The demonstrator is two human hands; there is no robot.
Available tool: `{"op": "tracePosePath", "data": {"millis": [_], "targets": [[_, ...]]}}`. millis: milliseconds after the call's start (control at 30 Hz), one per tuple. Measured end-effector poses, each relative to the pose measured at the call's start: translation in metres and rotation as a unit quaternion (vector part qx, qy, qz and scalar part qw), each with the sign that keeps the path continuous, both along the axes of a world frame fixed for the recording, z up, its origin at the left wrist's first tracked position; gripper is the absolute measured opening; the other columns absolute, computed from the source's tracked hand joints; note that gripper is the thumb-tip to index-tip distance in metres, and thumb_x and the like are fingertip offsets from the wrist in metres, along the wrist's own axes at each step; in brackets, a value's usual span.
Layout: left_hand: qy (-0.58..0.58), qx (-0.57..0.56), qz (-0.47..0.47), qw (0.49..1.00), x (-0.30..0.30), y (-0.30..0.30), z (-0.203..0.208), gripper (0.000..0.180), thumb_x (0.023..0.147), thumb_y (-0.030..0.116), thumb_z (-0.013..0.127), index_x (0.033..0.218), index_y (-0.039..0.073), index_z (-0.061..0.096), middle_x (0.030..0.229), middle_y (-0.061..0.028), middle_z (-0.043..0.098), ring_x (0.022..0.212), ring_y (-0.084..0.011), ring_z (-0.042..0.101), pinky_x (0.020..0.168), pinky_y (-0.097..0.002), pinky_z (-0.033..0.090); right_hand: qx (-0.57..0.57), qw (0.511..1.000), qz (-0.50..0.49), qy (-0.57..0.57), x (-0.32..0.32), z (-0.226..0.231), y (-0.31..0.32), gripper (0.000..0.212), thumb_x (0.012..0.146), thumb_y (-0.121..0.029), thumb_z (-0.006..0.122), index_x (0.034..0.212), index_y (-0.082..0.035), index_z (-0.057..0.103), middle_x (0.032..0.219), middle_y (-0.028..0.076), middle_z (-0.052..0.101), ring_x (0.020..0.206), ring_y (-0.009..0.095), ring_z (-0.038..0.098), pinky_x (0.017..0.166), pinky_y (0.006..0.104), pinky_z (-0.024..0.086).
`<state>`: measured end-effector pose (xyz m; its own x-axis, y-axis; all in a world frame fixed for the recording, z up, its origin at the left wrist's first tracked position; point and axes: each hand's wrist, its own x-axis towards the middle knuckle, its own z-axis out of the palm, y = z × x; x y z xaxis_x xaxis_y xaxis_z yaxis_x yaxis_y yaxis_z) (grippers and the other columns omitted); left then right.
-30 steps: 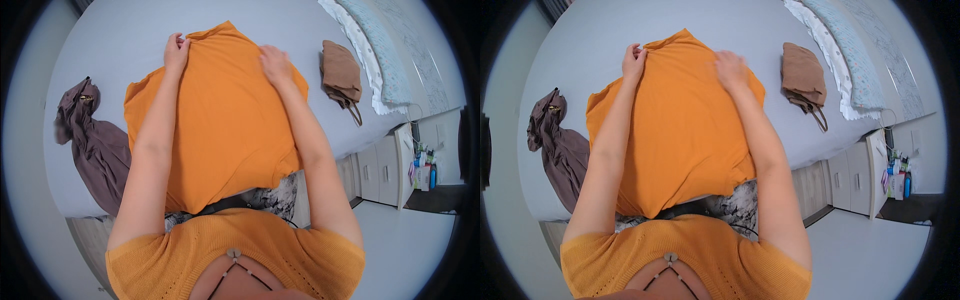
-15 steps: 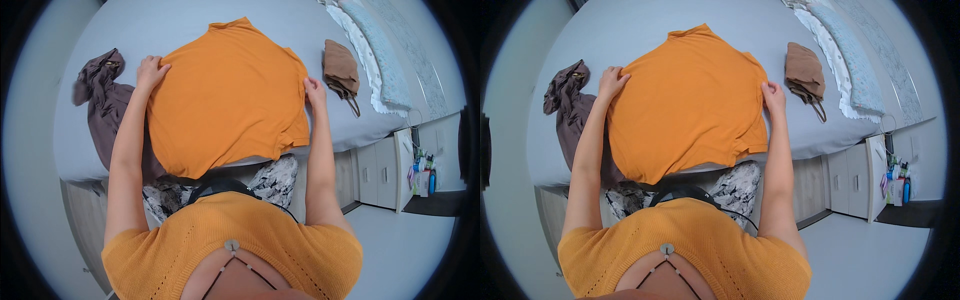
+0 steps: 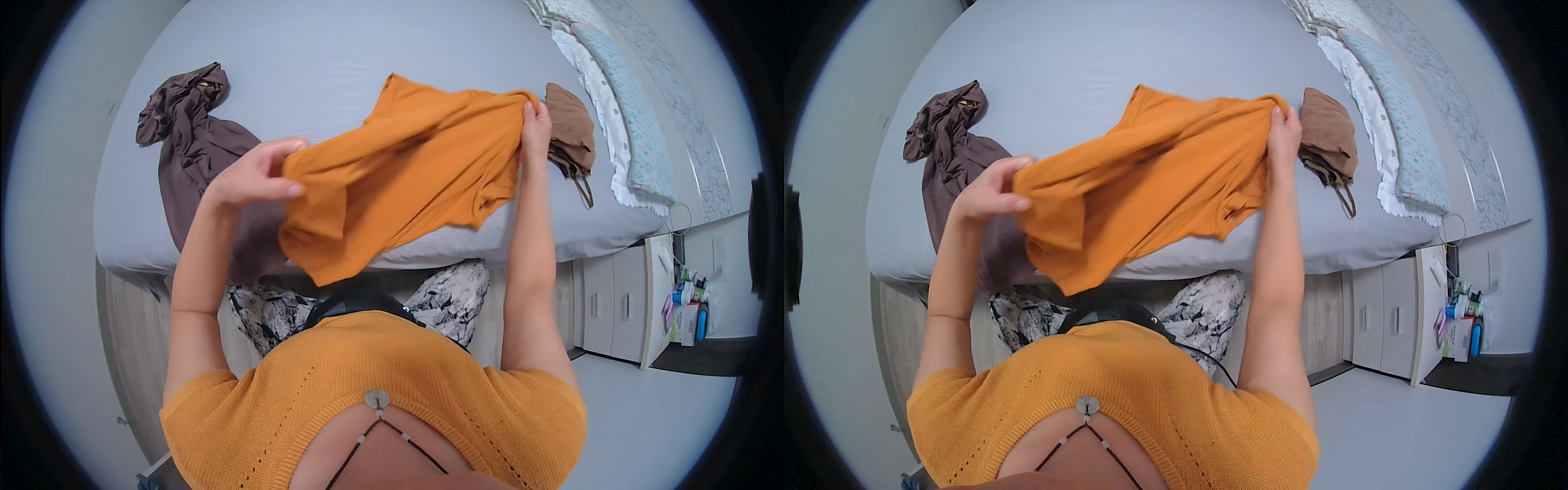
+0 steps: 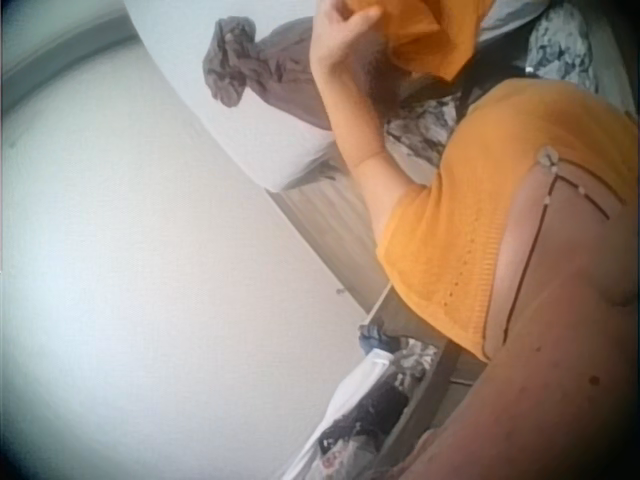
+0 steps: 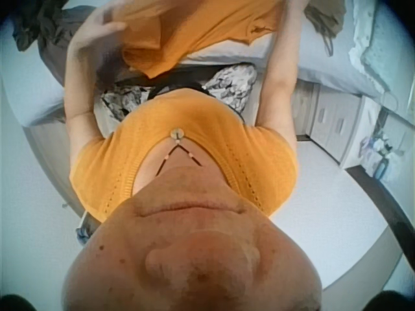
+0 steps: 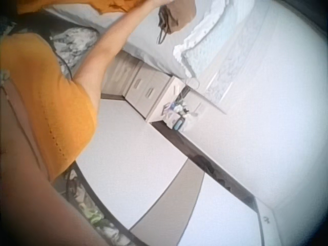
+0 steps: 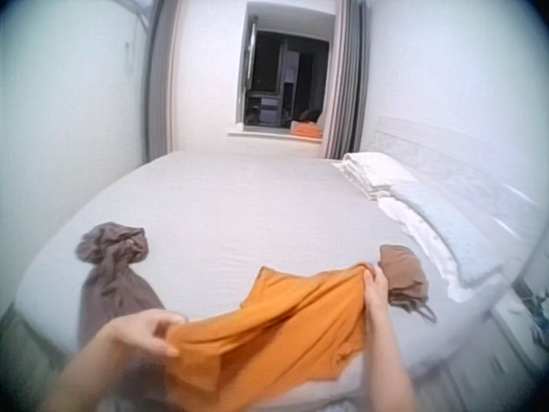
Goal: The person folds several clothing items on a bed, including a brown camisole and a mustard yellow top, by smoothing the fabric and folding the sides inward.
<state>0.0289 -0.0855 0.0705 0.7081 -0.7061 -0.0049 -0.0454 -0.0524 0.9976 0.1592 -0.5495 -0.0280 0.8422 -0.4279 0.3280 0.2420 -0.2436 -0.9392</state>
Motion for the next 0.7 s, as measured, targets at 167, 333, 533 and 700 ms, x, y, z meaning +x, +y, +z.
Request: {"op": "tracePosePath", "data": {"millis": [167, 333, 533, 700], "targets": [[0.056, 0.024, -0.254, 0.965, -0.009, 0.041, 0.006, 0.027, 0.078, 0.024, 0.072, 0.088, 0.001, 0.063, 0.083, 0.0003, 0.061, 0.063, -0.0037, 0.052, 0.054, -0.0201, 0.041, 0.005, 0.992, 0.059, 0.114, 0.013, 0.025, -0.005, 0.02, 0.093, -0.011, 0.051, 0.109, -0.002, 0.06, 0.092, 0.003, 0.063, 0.081, 0.01, 0.056, 0.072, 0.0247, 0.046], [0.001, 0.156, 0.051, 0.987, 0.046, -0.024, -0.015, 0.022, 0.091, 0.025, 0.054, 0.094, 0.005, 0.062, 0.08, 0.0014, 0.061, 0.063, -0.0058, 0.055, 0.054, -0.0216, 0.043, -0.038, 0.969, 0.156, 0.185, -0.005, 0.004, 0.006, 0.029, 0.091, -0.014, 0.058, 0.117, -0.003, 0.059, 0.097, 0.002, 0.064, 0.086, 0.01, 0.057, 0.077, 0.0246, 0.045], [-0.261, 0.178, 0.233, 0.92, 0.149, -0.125, -0.097, 0.028, 0.085, 0.024, 0.061, 0.102, 0.003, 0.061, 0.088, -0.0068, 0.064, 0.08, -0.0187, 0.06, 0.068, -0.0306, 0.049, 0.024, 0.966, 0.044, 0.253, -0.037, -0.014, -0.009, 0.049, 0.089, -0.036, 0.061, 0.129, -0.01, 0.05, 0.1, 0.0, 0.061, 0.078, 0.006, 0.054, 0.061, 0.022, 0.042], [-0.324, 0.4, 0.103, 0.851, 0.154, -0.161, -0.097, 0.033, 0.078, 0.025, 0.066, 0.102, 0.004, 0.062, 0.093, -0.0131, 0.065, 0.092, -0.0293, 0.06, 0.079, -0.0361, 0.048, -0.151, 0.948, 0.121, 0.253, -0.071, -0.015, 0.004, 0.064, 0.086, -0.02, 0.064, 0.14, -0.001, 0.033, 0.108, 0.008, 0.063, 0.096, 0.015, 0.059, 0.086, 0.0268, 0.046]]}}
